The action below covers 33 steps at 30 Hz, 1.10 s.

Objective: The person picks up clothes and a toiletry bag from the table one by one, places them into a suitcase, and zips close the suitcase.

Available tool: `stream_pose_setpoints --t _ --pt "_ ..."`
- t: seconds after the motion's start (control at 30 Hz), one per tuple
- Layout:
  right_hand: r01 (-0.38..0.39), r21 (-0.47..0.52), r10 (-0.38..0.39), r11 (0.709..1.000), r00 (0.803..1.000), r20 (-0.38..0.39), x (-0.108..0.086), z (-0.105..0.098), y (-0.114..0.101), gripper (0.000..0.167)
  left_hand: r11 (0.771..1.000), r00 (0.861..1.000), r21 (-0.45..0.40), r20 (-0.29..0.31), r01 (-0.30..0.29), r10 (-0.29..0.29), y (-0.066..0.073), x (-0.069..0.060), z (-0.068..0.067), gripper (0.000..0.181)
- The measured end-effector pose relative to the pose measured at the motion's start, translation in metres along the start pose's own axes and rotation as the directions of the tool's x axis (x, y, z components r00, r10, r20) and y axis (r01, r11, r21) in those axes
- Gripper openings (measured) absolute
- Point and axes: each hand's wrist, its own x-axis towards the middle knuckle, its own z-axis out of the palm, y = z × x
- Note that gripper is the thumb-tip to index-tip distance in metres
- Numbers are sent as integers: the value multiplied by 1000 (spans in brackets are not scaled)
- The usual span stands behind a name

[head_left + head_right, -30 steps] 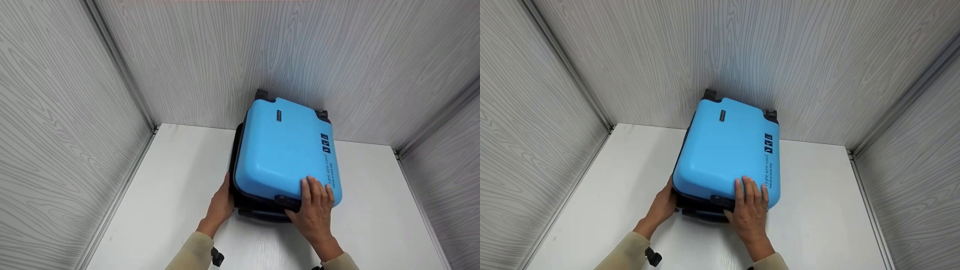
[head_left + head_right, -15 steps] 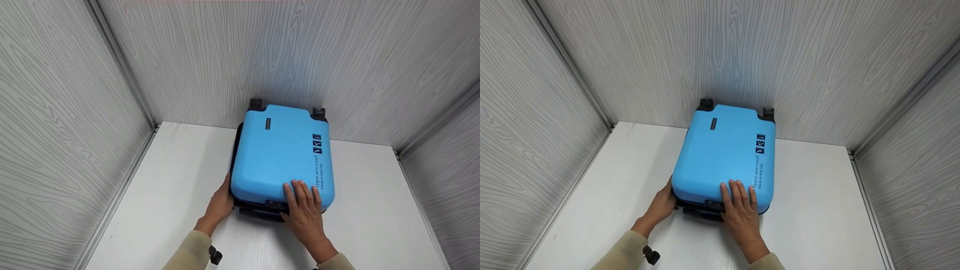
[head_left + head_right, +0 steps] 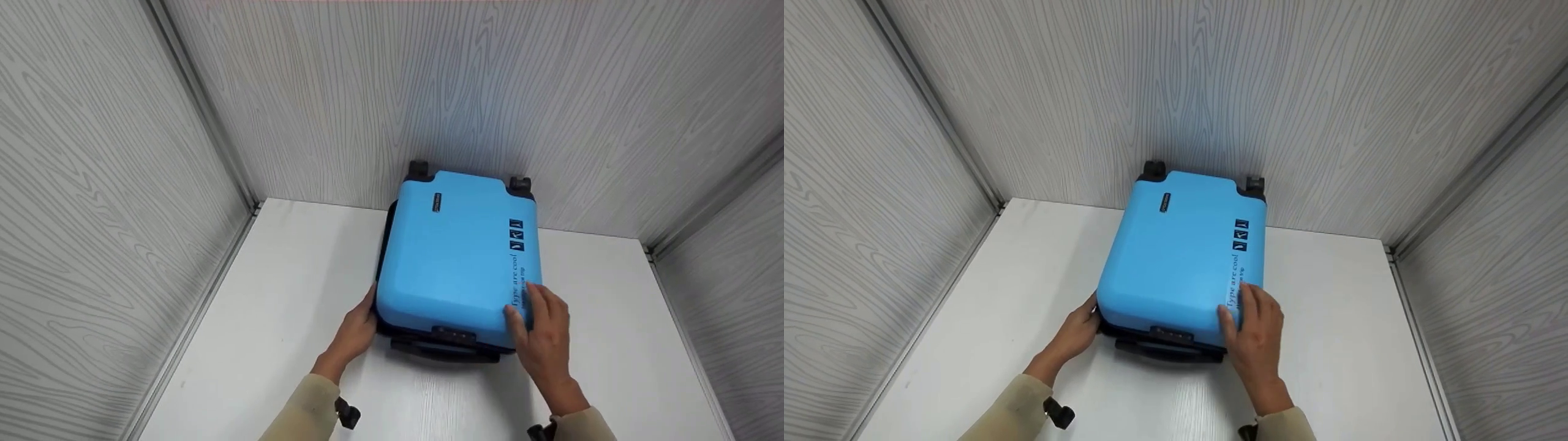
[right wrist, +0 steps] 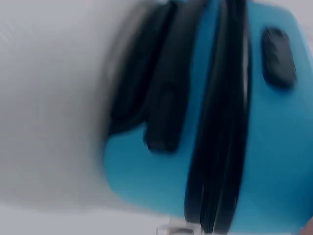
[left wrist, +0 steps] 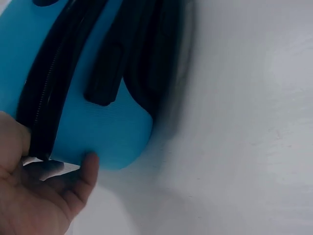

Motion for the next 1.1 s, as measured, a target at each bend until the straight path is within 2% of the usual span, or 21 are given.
stream_pose_setpoints --t 0.07,0.1,0.17,0.23,0.33,0.47,0.5,0.57,0.63,0.67,0.83,0.9,1.0,1.1 --pt "-162 14 161 987 986 47 4 -9 8 56 998 998 -30 -19 52 -52 4 1 -4 55" --pt "-240 20 238 971 968 77 7 -12 11 56 995 996 -52 -34 80 -82 7 2 -6 54" --pt "-378 34 370 925 917 147 11 -19 17 58 987 988 -93 -72 129 -136 14 6 -12 53" --pt "-492 62 468 868 854 228 14 -23 23 63 978 977 -122 -104 171 -184 22 11 -16 53" --pt "-631 102 563 769 744 360 19 -27 30 79 968 968 -132 -101 214 -228 31 18 -16 66" --pt "-779 182 616 600 595 517 20 -25 38 93 951 961 -172 -55 257 -270 39 22 -11 82" --pt "-806 204 617 556 565 547 20 -24 39 93 947 961 -188 -44 260 -273 41 23 -9 83" --pt "-839 244 615 486 527 586 19 -21 42 92 942 962 -218 -34 257 -270 43 24 -8 84" --pt "-852 259 611 456 511 605 19 -17 43 90 938 964 -239 -34 250 -265 46 26 -7 86" --pt "-852 262 609 453 510 607 19 -16 43 90 940 965 -241 -38 242 -258 47 26 -7 87" --pt "-848 245 626 470 516 585 23 -11 42 90 950 976 -250 -68 185 -208 54 26 -11 90" --pt "-849 237 633 473 514 578 24 -11 40 90 948 981 -280 -72 153 -180 54 24 -13 89" --pt "-849 230 632 476 512 582 26 -11 38 90 924 986 -365 -79 111 -150 53 20 -15 83" --pt "-842 221 626 492 518 583 28 -10 34 91 885 985 -458 -92 86 -144 50 16 -15 75"
